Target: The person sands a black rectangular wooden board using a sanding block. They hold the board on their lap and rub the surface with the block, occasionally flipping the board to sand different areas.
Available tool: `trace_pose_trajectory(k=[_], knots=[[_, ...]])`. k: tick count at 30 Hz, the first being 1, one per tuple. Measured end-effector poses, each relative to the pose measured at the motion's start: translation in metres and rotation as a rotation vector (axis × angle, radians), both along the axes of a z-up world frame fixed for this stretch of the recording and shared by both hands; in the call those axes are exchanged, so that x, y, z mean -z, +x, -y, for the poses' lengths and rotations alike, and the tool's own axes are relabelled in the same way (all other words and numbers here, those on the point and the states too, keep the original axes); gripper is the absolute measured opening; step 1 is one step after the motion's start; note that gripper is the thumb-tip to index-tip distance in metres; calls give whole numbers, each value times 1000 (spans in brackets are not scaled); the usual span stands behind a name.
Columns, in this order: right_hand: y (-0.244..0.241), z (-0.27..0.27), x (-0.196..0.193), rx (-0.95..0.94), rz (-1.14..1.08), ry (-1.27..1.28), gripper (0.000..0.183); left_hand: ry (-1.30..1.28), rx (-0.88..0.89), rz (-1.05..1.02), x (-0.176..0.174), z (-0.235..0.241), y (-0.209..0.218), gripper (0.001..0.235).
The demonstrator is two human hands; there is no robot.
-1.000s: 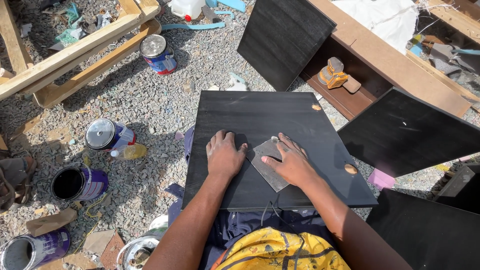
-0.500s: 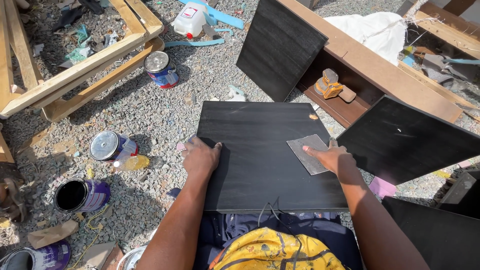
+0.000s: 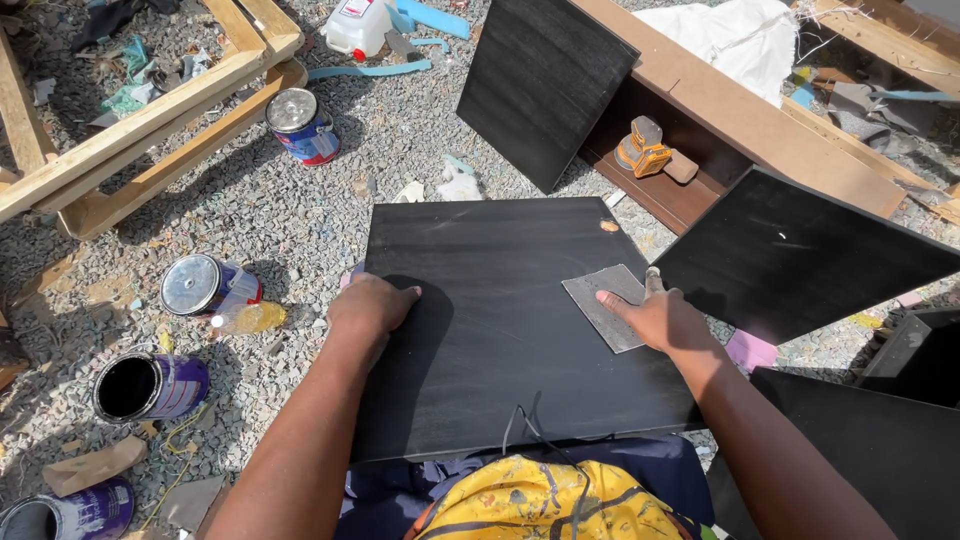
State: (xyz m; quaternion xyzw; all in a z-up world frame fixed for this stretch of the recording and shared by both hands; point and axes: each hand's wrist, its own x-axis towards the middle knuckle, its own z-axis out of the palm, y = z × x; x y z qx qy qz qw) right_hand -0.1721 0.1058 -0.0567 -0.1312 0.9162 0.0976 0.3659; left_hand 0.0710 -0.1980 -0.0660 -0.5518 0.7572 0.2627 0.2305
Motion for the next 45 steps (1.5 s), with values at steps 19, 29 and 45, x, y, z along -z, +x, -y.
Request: trace_pose_trajectory(k=[19,29,45], knots=[[-27,3,47,-541,56,-272,83,-200,-427,-433,130,66,-37,38],[65,221,17,-691,202,-309,83,-69,-579,-524,19,46,-68,54],[44,316,141,-761,58,-549,60,-110,-796,-658,35,45,-79,79]])
